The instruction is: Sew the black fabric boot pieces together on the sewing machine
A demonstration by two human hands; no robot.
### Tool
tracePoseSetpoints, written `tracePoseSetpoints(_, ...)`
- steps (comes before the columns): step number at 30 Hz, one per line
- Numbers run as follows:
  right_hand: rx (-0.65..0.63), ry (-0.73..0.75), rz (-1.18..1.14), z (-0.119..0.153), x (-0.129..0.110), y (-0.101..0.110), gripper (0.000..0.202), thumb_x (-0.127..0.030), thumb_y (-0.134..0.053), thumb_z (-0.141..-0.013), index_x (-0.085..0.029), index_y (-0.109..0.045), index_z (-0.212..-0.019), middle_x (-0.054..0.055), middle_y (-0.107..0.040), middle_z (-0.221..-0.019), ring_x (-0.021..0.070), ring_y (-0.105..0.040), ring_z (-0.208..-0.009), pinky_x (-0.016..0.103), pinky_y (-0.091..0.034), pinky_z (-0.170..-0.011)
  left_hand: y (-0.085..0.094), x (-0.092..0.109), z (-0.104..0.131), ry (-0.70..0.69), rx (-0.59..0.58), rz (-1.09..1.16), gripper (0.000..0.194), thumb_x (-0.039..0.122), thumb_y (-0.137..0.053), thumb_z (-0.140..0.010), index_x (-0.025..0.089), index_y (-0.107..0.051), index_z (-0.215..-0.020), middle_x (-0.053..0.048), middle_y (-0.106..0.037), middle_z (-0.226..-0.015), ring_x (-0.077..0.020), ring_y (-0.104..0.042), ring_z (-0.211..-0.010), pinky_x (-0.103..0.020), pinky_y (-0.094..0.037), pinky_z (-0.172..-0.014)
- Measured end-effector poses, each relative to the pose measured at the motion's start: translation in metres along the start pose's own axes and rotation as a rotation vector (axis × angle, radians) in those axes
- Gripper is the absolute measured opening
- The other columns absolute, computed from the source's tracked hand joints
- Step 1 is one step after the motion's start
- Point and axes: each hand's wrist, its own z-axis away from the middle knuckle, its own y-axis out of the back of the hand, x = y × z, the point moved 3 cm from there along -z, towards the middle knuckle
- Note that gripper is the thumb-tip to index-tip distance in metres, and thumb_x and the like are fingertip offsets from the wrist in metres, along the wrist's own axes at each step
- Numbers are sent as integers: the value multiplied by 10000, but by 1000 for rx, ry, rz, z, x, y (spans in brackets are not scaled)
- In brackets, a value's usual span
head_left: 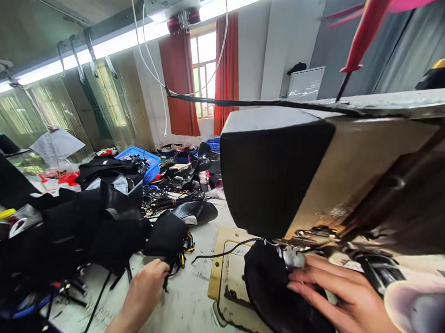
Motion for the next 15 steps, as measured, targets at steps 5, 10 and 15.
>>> tracePoseSetpoints(5, -91, 43, -32, -12, -17, 5, 192, -366, -579, -913, -252, -714, -839, 42, -663, -742, 191, -643, -694, 285, -541, -628, -2, 0, -45, -80, -137, -110, 231, 129, -431, -933, 166, -659, -926, -45, -658, -925, -206, -611, -951, -384, -499, -827)
tracePoseSetpoints(10, -138, 60, -28, -16, -27, 9, 197, -319, -538, -944, -234, -682, -841, 31, -644, -757, 169, -625, -697, 273, -517, -639, -40, 28, -92, -102, -319, -85, 220, 333, -621, -873, 139, -637, -975, -61, -654, -1041, -205, -616, -991, -435, -504, -884)
tracePoseSetpoints(15, -161, 20, 11, -12, -25, 7, 211, -332, -502, -965, -226, -659, -871, 35, -660, -814, 186, -639, -774, 297, -520, -709, -27, 41, -103, -65, -322, 166, 171, 308, -592, -883, 140, -623, -891, -35, -659, -899, -179, -630, -880, -388, -517, -818)
